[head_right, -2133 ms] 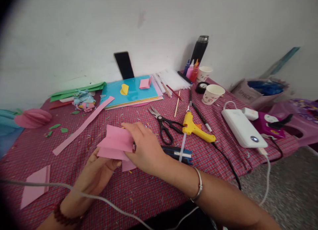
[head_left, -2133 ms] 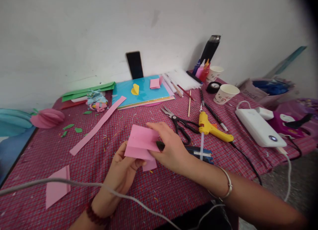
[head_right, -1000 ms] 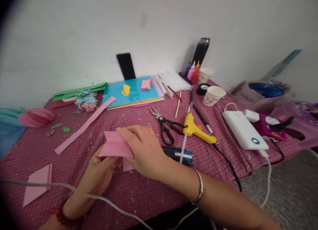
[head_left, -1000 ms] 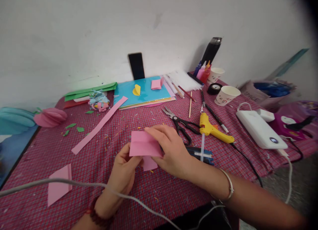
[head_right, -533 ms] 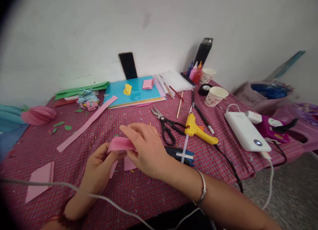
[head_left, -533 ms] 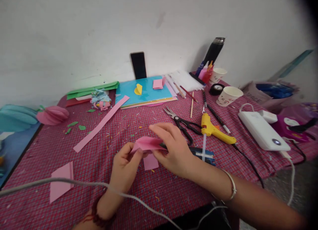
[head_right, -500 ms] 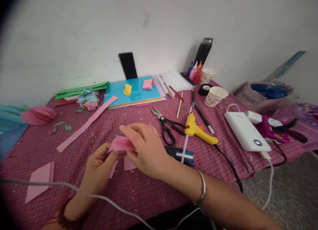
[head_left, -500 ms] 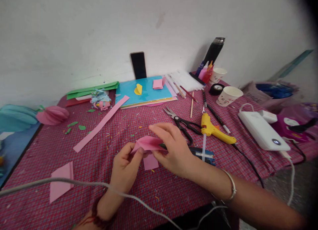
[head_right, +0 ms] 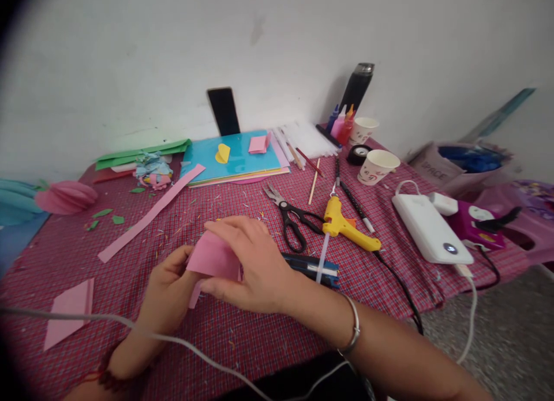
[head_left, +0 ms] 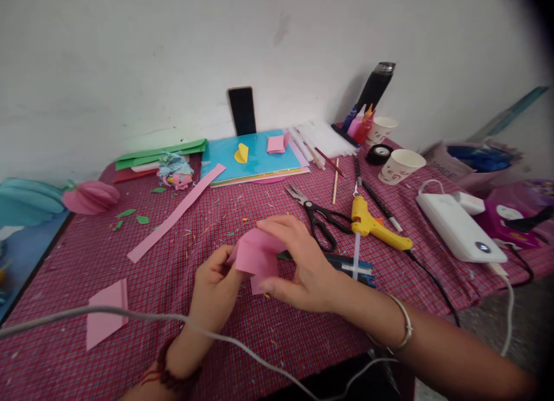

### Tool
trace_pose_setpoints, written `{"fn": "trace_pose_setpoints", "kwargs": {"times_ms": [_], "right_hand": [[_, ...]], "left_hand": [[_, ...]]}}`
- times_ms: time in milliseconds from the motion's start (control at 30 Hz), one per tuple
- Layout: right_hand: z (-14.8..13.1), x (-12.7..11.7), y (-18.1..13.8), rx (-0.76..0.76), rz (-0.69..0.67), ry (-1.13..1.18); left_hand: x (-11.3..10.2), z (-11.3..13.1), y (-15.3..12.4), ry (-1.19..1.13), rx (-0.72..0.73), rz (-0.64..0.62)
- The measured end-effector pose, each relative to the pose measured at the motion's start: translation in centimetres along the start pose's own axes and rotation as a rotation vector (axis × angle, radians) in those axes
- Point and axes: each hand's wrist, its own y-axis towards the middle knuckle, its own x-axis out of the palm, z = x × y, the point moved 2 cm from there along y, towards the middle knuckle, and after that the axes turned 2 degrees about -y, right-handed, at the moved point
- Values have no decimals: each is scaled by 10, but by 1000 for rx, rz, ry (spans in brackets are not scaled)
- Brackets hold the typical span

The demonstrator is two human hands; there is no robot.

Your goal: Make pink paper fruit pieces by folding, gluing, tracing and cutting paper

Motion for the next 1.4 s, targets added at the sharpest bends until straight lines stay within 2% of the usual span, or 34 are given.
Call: {"fn": "trace_pose_setpoints", "kwargs": {"times_ms": [100,200,333,567,667,1033,1400], "right_hand": [[5,-1,0,44,40,82],[11,0,0,131,87,103],[15,3,1,170,119,140],[13,-1,-1,175,177,277],[10,-3,-1,147,187,282],[-1,-1,-1,-72,41,141],[-6,3,0,-153,-8,15]], "left_hand": [[1,-8,2,-141,-84,-8],[1,-13,3,-194,-107,-9],[-1,-12,1,-123,-75,-5],[3,8,-1,53,54,46],[2,11,-2,138,134,51],[-8,9,-4,419,559,29],[-10,10,-4,449,578,4]]}}
